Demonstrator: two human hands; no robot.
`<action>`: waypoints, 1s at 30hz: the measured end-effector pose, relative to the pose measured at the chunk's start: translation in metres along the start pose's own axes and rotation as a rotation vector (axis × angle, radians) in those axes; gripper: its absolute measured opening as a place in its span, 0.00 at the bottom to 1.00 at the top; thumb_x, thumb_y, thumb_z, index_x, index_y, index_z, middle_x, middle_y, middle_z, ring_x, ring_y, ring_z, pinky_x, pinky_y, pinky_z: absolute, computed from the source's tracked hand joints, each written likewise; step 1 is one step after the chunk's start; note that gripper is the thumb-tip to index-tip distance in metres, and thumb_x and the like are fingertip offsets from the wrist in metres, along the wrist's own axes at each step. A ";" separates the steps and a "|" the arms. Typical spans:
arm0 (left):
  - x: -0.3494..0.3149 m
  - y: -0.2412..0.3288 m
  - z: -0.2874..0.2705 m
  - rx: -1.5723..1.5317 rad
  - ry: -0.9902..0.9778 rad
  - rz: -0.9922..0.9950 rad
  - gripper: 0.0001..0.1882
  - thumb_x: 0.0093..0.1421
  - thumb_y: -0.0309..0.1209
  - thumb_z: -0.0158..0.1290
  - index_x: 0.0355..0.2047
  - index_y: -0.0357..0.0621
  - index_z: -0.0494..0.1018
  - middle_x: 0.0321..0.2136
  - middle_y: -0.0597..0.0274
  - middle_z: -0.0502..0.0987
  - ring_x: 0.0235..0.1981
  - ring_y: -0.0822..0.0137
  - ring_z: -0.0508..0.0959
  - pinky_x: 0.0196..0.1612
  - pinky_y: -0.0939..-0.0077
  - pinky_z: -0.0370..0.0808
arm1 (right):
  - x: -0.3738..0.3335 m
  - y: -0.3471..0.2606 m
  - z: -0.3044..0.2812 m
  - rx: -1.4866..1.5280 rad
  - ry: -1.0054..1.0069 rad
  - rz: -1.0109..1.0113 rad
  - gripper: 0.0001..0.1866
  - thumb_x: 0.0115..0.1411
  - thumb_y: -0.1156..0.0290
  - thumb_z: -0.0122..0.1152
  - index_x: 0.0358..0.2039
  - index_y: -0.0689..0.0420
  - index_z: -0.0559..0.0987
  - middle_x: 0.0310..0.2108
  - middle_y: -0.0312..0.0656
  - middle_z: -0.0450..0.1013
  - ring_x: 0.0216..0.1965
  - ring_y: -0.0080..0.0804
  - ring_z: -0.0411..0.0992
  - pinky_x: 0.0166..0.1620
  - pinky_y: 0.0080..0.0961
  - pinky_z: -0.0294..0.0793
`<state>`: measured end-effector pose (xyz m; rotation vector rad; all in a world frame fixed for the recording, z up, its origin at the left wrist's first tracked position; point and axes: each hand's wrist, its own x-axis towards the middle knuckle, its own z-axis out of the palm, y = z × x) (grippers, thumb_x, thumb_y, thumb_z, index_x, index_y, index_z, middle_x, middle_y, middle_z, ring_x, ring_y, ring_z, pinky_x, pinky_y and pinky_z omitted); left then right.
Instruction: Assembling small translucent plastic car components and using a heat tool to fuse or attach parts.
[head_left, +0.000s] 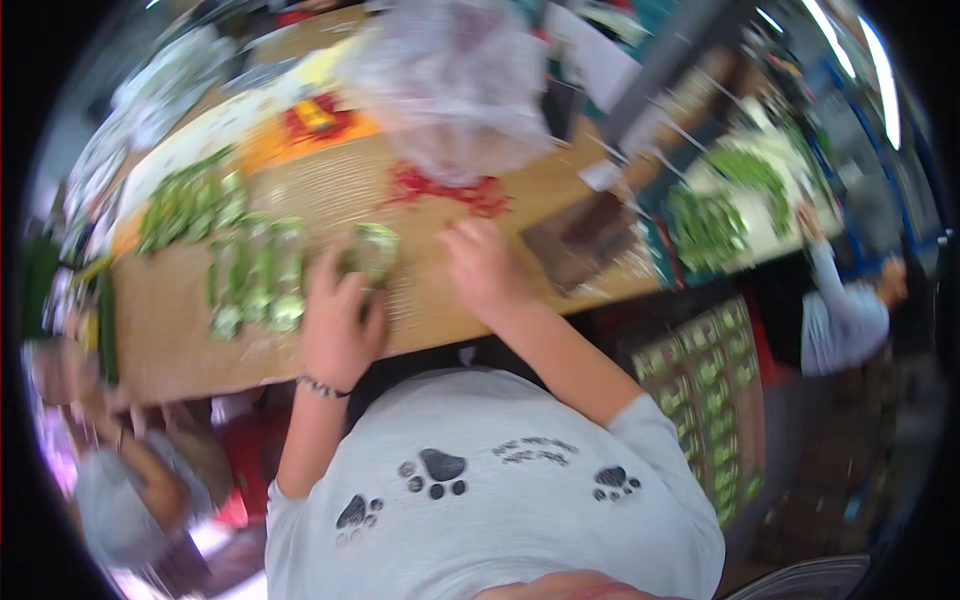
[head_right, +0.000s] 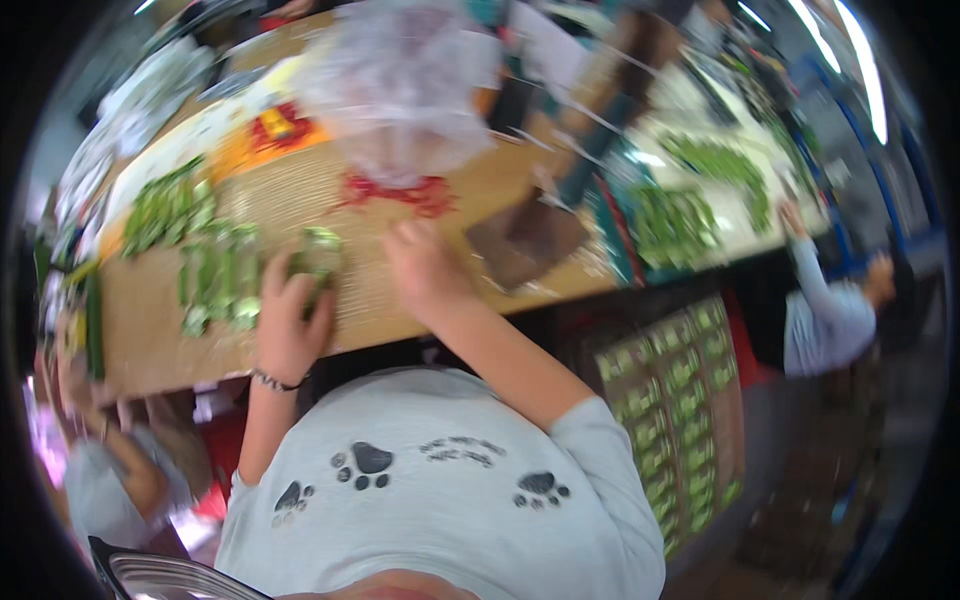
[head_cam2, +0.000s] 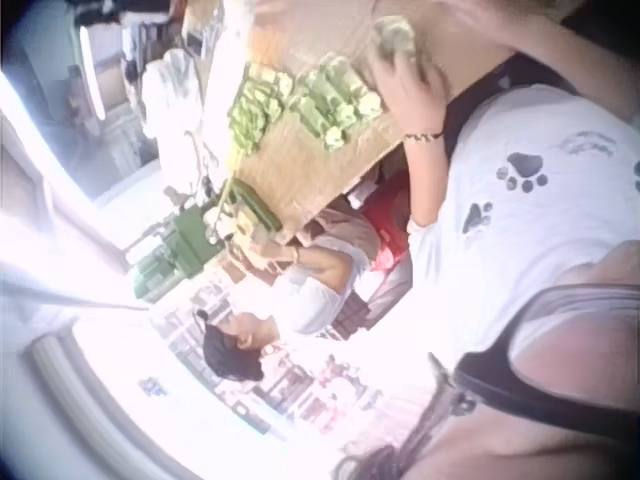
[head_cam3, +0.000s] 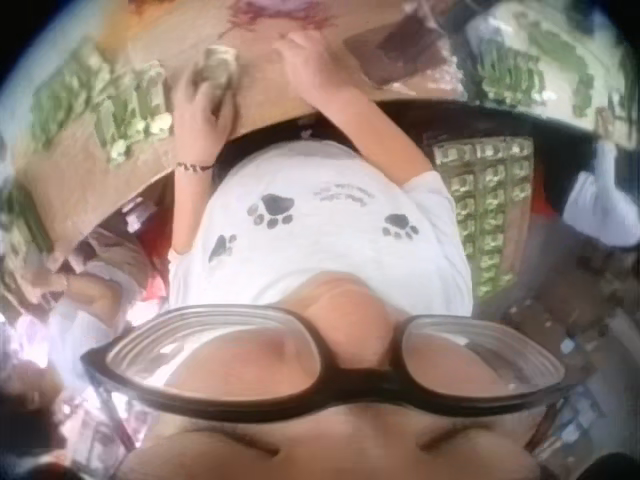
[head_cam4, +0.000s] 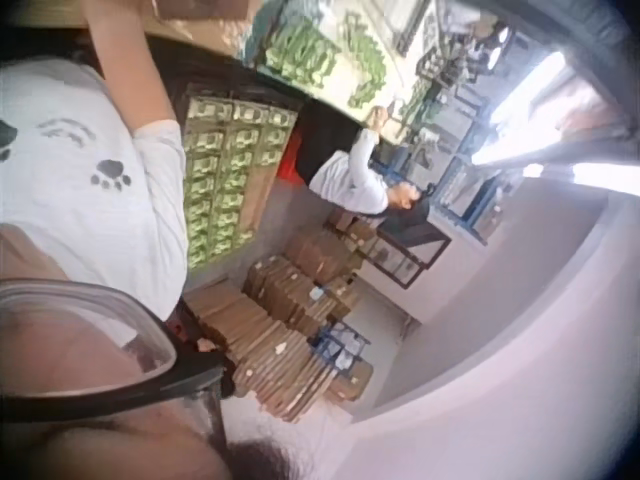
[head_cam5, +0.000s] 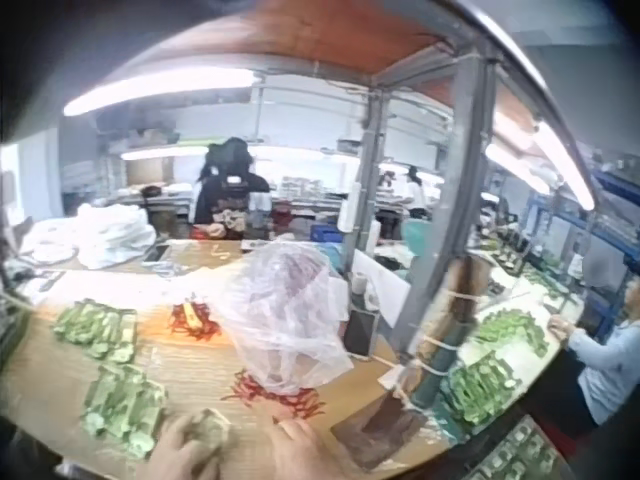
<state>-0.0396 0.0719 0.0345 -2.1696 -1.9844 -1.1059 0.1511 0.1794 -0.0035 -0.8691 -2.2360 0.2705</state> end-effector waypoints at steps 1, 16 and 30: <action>0.000 -0.009 -0.005 -0.049 -0.078 0.064 0.08 0.51 0.23 0.59 0.31 0.36 0.73 0.55 0.35 0.66 0.53 0.38 0.69 0.54 0.56 0.69 | 0.002 0.000 -0.001 -0.019 -0.004 -0.012 0.10 0.53 0.78 0.57 0.38 0.60 0.77 0.35 0.48 0.71 0.41 0.49 0.70 0.46 0.40 0.71; -0.059 0.006 0.005 -0.732 -0.025 -0.019 0.48 0.44 0.35 0.67 0.61 0.32 0.54 0.49 0.51 0.65 0.49 0.55 0.70 0.53 0.66 0.69 | 0.027 0.027 -0.005 -0.098 -0.235 0.086 0.15 0.59 0.79 0.52 0.47 0.66 0.75 0.40 0.54 0.72 0.43 0.51 0.72 0.47 0.39 0.71; -0.065 0.022 0.000 -1.683 -0.453 -0.278 0.47 0.47 0.25 0.66 0.62 0.47 0.49 0.50 0.58 0.66 0.36 0.67 0.78 0.32 0.75 0.77 | 0.020 -0.048 -0.032 0.127 -0.175 0.177 0.13 0.62 0.81 0.49 0.46 0.67 0.77 0.38 0.47 0.74 0.41 0.35 0.73 0.47 0.27 0.71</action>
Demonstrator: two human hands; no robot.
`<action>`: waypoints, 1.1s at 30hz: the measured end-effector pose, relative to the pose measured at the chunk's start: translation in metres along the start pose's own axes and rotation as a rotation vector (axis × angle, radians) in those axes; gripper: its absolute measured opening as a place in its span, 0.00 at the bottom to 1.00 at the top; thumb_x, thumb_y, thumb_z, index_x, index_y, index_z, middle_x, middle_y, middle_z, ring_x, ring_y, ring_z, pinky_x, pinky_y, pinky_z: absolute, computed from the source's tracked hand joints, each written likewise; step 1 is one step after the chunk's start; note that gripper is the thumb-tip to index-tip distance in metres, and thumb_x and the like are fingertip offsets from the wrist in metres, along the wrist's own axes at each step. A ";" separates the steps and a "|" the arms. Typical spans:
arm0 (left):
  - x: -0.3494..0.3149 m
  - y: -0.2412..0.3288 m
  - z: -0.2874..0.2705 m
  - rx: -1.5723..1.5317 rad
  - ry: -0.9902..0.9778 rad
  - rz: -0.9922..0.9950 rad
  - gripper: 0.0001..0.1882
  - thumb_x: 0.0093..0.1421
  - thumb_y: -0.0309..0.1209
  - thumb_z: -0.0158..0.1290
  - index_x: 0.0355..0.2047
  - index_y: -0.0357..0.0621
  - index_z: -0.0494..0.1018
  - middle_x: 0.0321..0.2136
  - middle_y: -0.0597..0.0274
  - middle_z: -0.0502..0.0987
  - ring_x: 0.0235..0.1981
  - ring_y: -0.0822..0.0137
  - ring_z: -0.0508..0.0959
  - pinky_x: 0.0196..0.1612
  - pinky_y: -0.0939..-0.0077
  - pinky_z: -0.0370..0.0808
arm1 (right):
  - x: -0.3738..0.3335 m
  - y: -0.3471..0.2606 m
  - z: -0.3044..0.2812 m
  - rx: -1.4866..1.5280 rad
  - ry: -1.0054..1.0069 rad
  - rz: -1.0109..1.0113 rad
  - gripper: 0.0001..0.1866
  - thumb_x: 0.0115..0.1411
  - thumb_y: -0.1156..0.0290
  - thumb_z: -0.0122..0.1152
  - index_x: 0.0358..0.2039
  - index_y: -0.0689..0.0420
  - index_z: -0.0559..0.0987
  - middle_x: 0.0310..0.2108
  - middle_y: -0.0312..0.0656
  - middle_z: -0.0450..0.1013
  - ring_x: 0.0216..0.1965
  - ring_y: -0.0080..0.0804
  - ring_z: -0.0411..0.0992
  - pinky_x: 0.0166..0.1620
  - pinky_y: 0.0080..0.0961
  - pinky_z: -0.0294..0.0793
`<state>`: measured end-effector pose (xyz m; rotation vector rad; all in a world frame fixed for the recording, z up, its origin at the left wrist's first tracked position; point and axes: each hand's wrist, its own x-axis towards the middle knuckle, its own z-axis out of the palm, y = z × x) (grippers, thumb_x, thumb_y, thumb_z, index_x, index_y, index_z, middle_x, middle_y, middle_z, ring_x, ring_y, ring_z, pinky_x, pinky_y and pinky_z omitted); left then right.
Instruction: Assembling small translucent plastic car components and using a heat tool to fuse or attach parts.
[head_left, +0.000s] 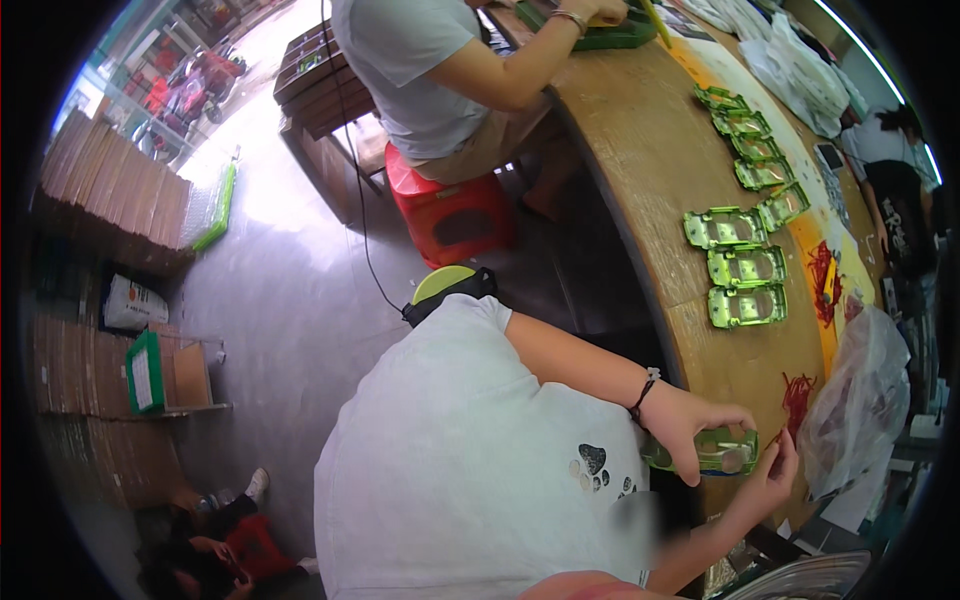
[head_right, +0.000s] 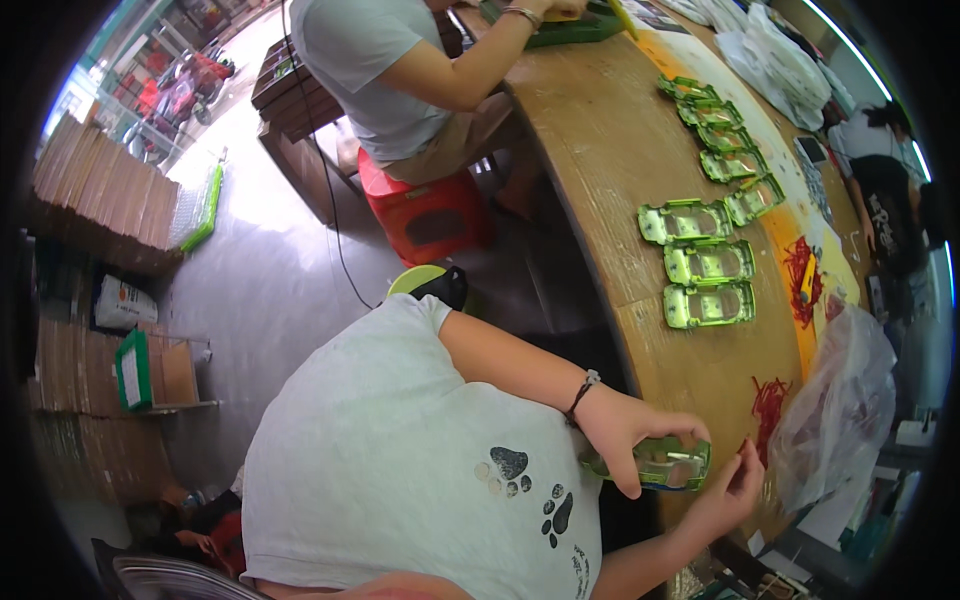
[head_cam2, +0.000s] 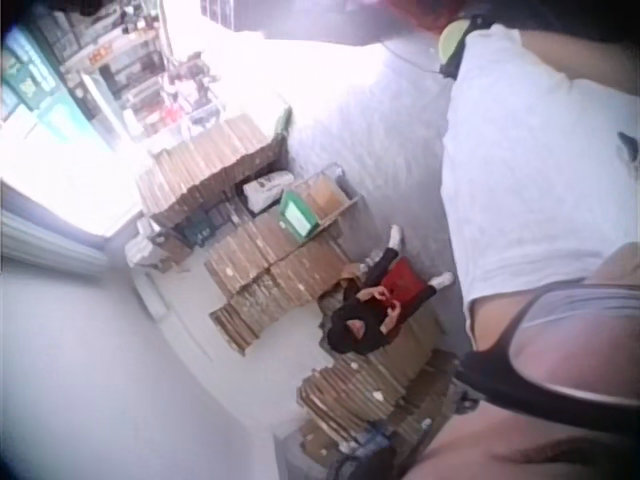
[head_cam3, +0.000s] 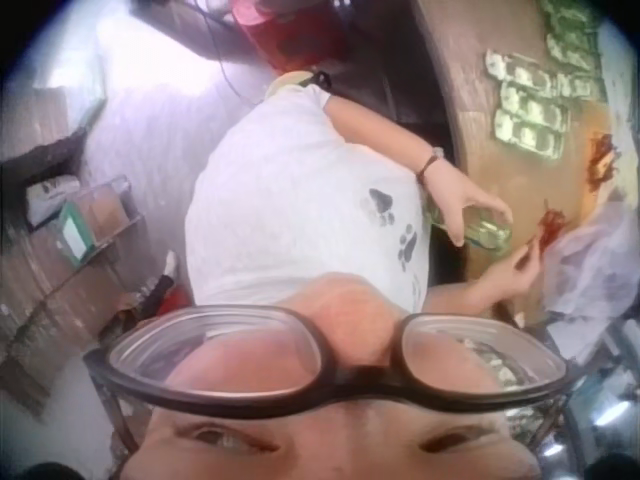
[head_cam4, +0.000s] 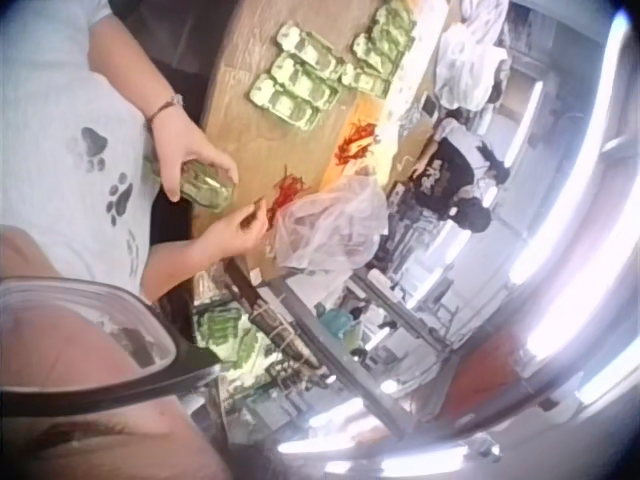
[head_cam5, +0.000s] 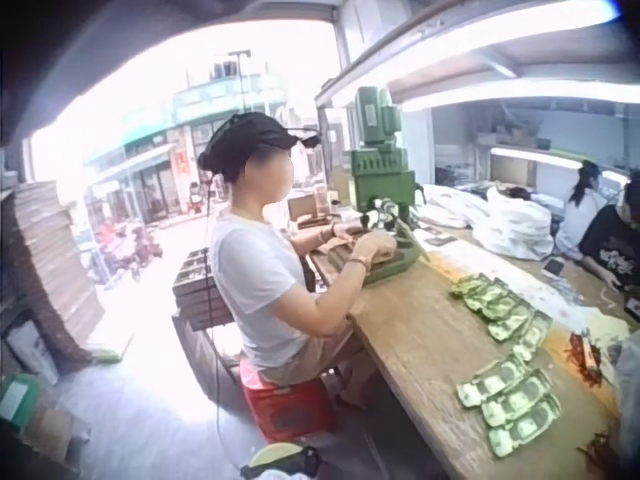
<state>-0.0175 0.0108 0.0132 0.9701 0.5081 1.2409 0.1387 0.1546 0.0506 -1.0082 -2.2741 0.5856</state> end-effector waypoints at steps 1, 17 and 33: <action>0.000 0.002 0.001 0.245 0.082 0.095 0.46 0.46 0.25 0.65 0.62 0.46 0.50 0.49 0.56 0.67 0.34 0.65 0.79 0.33 0.74 0.77 | -0.011 -0.012 -0.004 0.231 -0.023 0.067 0.13 0.63 0.82 0.49 0.46 0.68 0.77 0.39 0.45 0.73 0.42 0.31 0.72 0.48 0.24 0.70; 0.021 0.007 0.006 1.160 0.049 0.320 0.36 0.45 0.27 0.60 0.56 0.45 0.60 0.43 0.53 0.71 0.41 0.47 0.75 0.38 0.56 0.74 | -0.068 0.002 -0.034 0.144 -0.014 -0.150 0.14 0.58 0.88 0.54 0.45 0.68 0.79 0.36 0.44 0.70 0.35 0.31 0.71 0.35 0.23 0.71; 0.026 0.002 0.024 0.943 -0.018 0.102 0.39 0.43 0.26 0.61 0.56 0.43 0.56 0.43 0.47 0.72 0.40 0.47 0.76 0.39 0.59 0.74 | -0.106 0.037 -0.037 0.730 -0.138 0.051 0.17 0.64 0.69 0.57 0.51 0.64 0.74 0.43 0.43 0.68 0.37 0.30 0.69 0.37 0.24 0.71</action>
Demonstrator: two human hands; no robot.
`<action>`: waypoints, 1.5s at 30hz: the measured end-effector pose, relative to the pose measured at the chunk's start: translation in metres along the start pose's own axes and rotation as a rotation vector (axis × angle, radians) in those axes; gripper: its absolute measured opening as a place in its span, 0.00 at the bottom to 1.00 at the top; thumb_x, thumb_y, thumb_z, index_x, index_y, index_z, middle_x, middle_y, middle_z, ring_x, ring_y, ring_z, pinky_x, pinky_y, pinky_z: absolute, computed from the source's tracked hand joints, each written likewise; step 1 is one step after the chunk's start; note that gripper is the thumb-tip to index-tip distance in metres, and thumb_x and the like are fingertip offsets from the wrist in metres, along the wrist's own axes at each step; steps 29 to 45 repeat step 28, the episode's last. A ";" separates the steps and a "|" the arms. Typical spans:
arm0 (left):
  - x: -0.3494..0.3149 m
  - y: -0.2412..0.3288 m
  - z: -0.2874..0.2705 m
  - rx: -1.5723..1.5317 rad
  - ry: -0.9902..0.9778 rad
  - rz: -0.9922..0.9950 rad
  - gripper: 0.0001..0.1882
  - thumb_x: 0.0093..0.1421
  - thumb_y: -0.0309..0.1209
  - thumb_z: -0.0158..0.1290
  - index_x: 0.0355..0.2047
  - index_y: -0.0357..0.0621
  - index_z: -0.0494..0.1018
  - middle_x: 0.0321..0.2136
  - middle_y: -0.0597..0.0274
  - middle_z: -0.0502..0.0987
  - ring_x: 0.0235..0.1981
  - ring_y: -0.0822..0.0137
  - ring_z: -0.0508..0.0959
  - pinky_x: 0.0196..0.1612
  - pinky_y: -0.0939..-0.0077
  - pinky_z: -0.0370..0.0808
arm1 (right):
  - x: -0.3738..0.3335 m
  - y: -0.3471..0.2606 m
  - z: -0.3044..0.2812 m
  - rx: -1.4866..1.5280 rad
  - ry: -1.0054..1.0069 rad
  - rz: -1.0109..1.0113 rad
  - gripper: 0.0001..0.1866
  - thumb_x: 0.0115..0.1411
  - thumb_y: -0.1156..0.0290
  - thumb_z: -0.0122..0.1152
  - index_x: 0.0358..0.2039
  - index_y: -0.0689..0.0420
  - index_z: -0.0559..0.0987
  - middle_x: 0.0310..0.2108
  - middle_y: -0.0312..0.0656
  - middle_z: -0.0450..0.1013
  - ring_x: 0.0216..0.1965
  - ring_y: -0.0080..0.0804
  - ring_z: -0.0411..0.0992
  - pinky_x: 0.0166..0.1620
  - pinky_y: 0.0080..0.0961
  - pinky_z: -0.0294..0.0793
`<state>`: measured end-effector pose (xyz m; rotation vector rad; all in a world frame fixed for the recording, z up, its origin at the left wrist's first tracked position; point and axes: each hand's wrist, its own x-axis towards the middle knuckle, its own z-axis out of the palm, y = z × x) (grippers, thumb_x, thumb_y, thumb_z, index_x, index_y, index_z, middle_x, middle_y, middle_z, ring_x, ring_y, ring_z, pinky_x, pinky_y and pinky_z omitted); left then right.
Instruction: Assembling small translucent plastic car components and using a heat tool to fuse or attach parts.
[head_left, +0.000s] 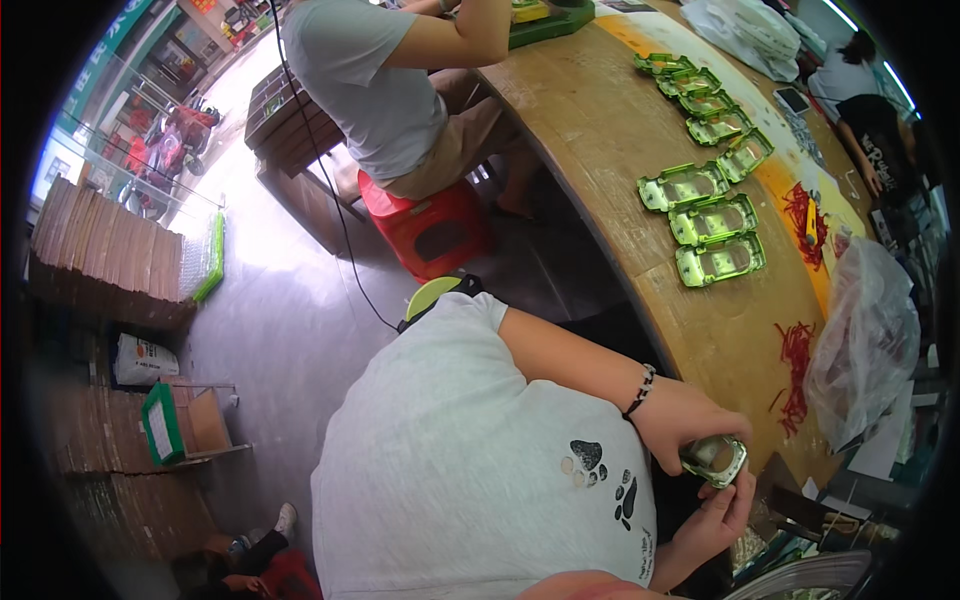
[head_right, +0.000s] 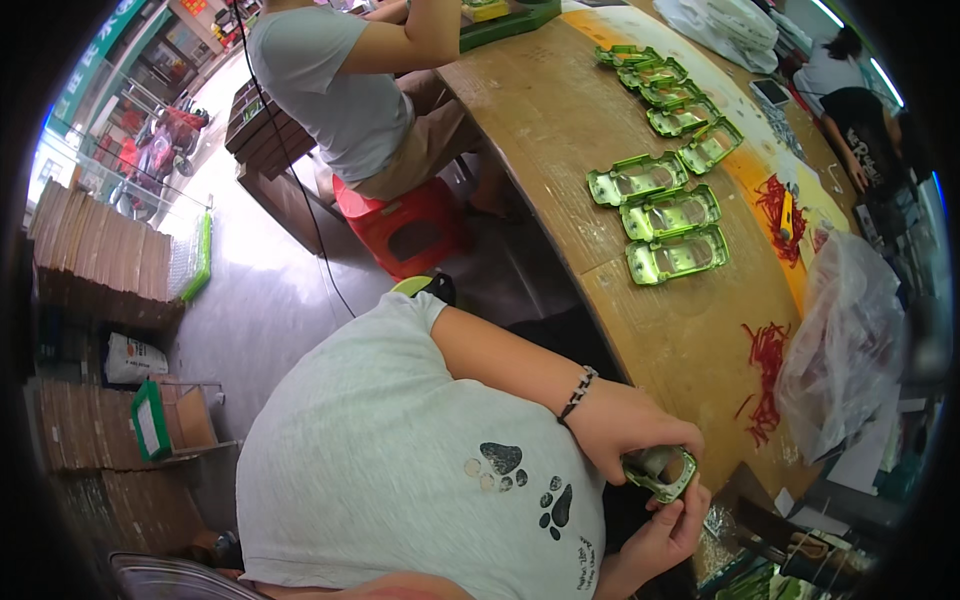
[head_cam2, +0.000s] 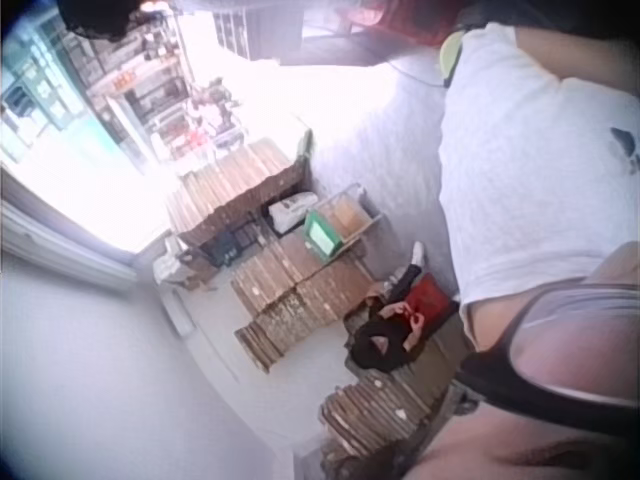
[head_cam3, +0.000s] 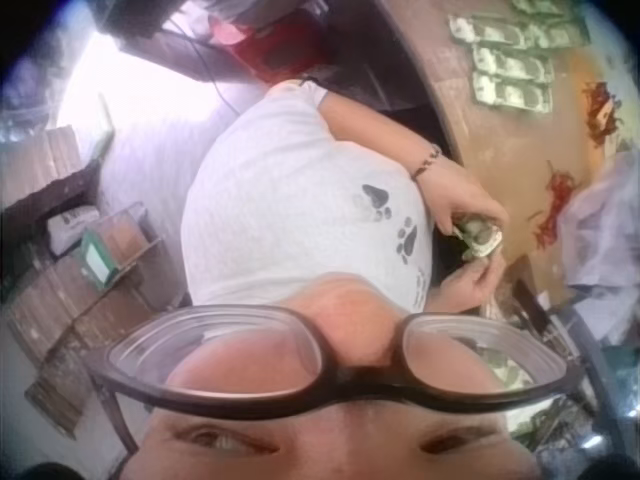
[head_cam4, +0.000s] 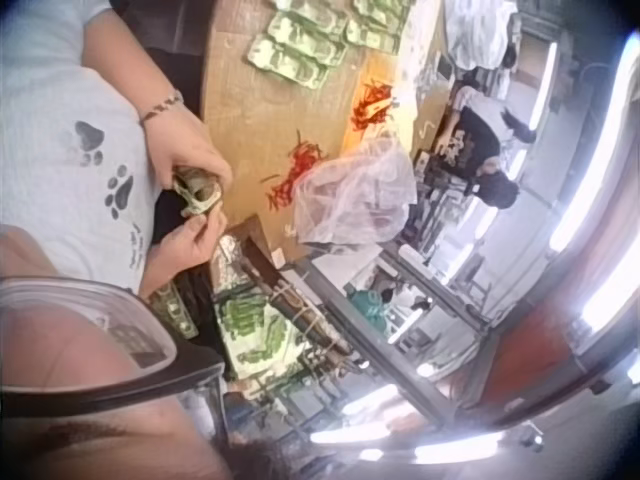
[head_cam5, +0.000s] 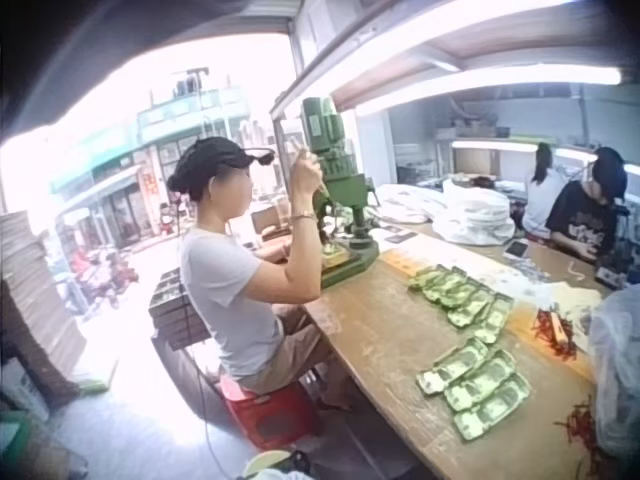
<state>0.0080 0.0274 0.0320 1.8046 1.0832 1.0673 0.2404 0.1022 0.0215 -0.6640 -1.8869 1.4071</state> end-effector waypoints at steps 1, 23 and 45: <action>0.004 -0.002 0.005 -0.004 -0.009 0.001 0.39 0.43 0.26 0.61 0.56 0.43 0.56 0.43 0.47 0.72 0.40 0.47 0.76 0.39 0.59 0.74 | -0.003 -0.001 0.002 0.264 0.060 0.107 0.20 0.64 0.64 0.59 0.52 0.62 0.72 0.47 0.44 0.67 0.41 0.32 0.70 0.40 0.25 0.73; 0.078 0.012 0.040 -1.338 -0.377 -0.716 0.35 0.64 0.25 0.47 0.66 0.33 0.43 0.62 0.49 0.61 0.57 0.62 0.70 0.53 0.71 0.74 | -0.055 0.012 -0.009 0.615 0.364 0.292 0.57 0.44 0.63 0.78 0.65 0.56 0.46 0.61 0.46 0.54 0.61 0.40 0.60 0.59 0.39 0.69; 0.096 0.008 0.054 -1.295 -0.414 -0.664 0.37 0.66 0.27 0.47 0.69 0.38 0.39 0.65 0.52 0.58 0.60 0.58 0.69 0.53 0.73 0.75 | -0.056 0.008 -0.020 0.795 0.431 0.290 0.59 0.43 0.47 0.77 0.65 0.56 0.49 0.61 0.46 0.56 0.61 0.39 0.61 0.58 0.45 0.72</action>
